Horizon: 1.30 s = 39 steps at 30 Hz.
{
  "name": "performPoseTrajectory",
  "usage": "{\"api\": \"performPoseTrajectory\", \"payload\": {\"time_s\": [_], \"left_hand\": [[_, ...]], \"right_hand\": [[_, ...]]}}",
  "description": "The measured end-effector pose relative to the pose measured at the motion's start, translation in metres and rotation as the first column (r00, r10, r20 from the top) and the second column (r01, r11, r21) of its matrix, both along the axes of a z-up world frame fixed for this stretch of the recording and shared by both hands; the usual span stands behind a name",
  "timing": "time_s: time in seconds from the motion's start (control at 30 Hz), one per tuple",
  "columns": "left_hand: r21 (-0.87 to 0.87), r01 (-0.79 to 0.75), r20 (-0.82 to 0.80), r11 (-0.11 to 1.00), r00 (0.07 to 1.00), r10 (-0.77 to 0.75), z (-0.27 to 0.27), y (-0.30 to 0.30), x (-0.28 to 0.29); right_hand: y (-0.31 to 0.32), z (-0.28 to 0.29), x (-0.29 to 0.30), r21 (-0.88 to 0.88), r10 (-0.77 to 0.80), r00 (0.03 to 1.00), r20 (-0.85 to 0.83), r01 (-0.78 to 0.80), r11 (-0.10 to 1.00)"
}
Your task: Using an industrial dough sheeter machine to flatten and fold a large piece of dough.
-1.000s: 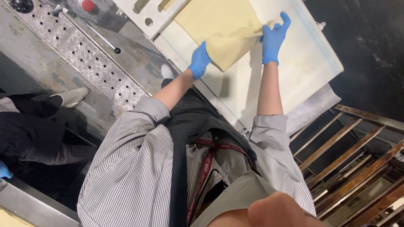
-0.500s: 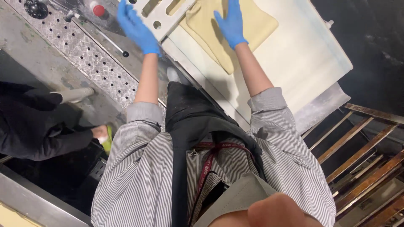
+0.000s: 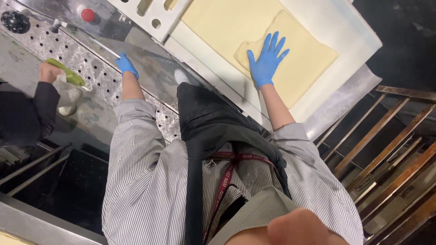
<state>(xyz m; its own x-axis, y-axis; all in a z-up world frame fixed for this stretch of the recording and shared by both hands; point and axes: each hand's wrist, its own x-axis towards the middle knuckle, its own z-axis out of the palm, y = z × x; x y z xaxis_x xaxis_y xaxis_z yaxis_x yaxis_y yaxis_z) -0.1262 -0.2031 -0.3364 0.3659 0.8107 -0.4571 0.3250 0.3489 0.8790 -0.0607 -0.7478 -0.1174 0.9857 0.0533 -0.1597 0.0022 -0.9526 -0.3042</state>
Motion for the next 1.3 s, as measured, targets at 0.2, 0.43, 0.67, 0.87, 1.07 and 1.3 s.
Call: {"api": "performPoseTrajectory", "payload": {"time_s": [0.2, 0.43, 0.67, 0.87, 1.07, 1.3], "left_hand": [[-0.214, 0.011, -0.168, 0.977, 0.985, -0.048, -0.008, 0.012, 0.004], [-0.116, 0.128, -0.072, 0.985, 0.988, -0.137, 0.079, -0.073, -0.012], [0.109, 0.236, 0.296, 0.966, 0.920, -0.258, 0.068, -0.276, 0.038], [-0.140, 0.178, 0.243, 0.974, 0.960, -0.141, 0.027, -0.294, 0.137], [-0.417, 0.340, 0.434, 0.843, 0.889, -0.144, 0.047, -0.312, 0.173], [0.200, 0.806, 0.198, 0.557, 0.524, -0.829, 0.140, -0.535, 0.146]], "right_hand": [[-0.082, -0.011, -0.045, -0.038, -0.057, 0.998, 0.031, 0.058, 0.998], [-0.157, -0.009, -0.090, -0.091, -0.091, 0.996, 0.012, 0.092, 0.992], [-0.172, -0.007, -0.100, -0.083, -0.127, 0.992, 0.019, 0.128, 0.988], [-0.171, -0.007, -0.101, -0.082, -0.145, 0.989, 0.033, 0.147, 0.986], [-0.166, -0.004, -0.103, -0.064, -0.164, 0.984, 0.065, 0.168, 0.984], [-0.165, -0.012, -0.103, -0.084, -0.186, 0.981, 0.061, 0.191, 0.978]]}}
